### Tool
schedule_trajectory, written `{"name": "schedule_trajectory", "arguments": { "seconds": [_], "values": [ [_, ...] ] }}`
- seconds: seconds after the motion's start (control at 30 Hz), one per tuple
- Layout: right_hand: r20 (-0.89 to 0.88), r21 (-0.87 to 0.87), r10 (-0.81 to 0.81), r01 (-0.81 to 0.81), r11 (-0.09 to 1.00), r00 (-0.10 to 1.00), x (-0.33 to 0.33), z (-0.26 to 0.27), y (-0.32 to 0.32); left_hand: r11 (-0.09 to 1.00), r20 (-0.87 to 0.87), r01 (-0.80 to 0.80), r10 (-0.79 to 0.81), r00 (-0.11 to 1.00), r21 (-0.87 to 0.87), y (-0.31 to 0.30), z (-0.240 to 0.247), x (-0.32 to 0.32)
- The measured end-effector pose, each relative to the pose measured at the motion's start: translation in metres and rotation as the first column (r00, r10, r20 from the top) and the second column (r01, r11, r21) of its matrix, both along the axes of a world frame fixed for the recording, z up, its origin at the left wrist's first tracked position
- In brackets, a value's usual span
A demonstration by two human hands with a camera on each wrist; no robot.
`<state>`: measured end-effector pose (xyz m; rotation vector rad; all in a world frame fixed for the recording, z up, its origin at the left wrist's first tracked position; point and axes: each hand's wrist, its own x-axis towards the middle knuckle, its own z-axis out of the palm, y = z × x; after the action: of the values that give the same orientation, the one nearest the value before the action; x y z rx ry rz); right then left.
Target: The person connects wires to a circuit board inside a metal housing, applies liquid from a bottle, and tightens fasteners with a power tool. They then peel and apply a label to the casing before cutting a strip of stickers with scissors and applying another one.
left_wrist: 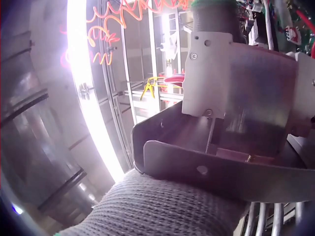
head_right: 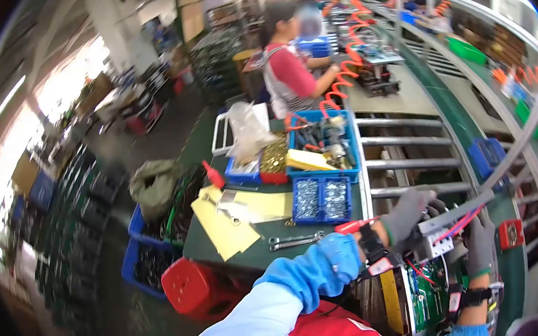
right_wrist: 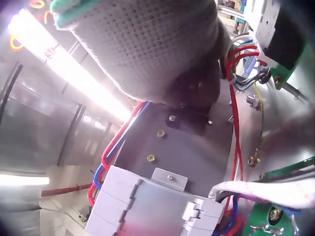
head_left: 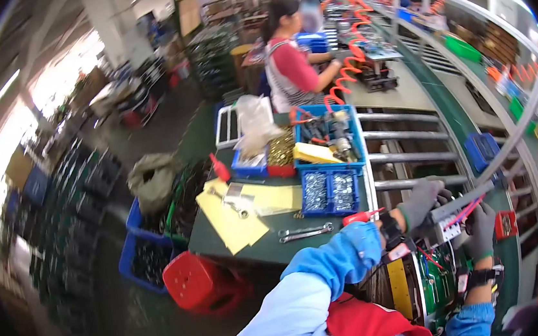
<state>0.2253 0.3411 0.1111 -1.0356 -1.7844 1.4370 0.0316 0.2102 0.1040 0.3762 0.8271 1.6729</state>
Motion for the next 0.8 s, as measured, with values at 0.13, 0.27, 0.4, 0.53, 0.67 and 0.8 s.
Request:
{"name": "schedule_trajectory", "arguments": {
  "seconds": [0.13,0.27,0.4,0.53,0.67,0.8],
  "values": [
    [-0.076,0.217,0.016,0.001,0.976,0.997,0.004,-0.037,0.034,0.999,-0.002,-0.04,0.04,0.999,0.035,0.008,-0.004,0.0],
    [-0.079,0.171,-0.049,0.062,0.983,0.996,-0.001,-0.013,0.002,0.991,-0.136,-0.123,0.13,0.982,0.061,-0.001,0.002,-0.002],
    [-0.052,0.115,0.011,-0.005,0.993,0.999,0.012,-0.028,0.035,0.991,-0.152,-0.108,0.118,0.981,0.073,0.014,-0.012,-0.002],
    [-0.07,0.188,0.025,-0.011,0.982,0.997,0.017,-0.051,0.058,0.985,-0.116,-0.116,0.132,0.985,0.13,0.031,-0.027,-0.002],
    [-0.048,0.166,0.002,0.006,0.986,0.999,0.009,-0.031,0.031,0.976,-0.204,-0.15,0.181,0.962,0.156,0.029,-0.029,0.0],
    [-0.044,0.144,0.002,0.004,0.99,0.999,0.008,-0.023,0.025,0.983,-0.187,-0.116,0.143,0.972,0.145,0.036,-0.033,0.0]
  ]
}}
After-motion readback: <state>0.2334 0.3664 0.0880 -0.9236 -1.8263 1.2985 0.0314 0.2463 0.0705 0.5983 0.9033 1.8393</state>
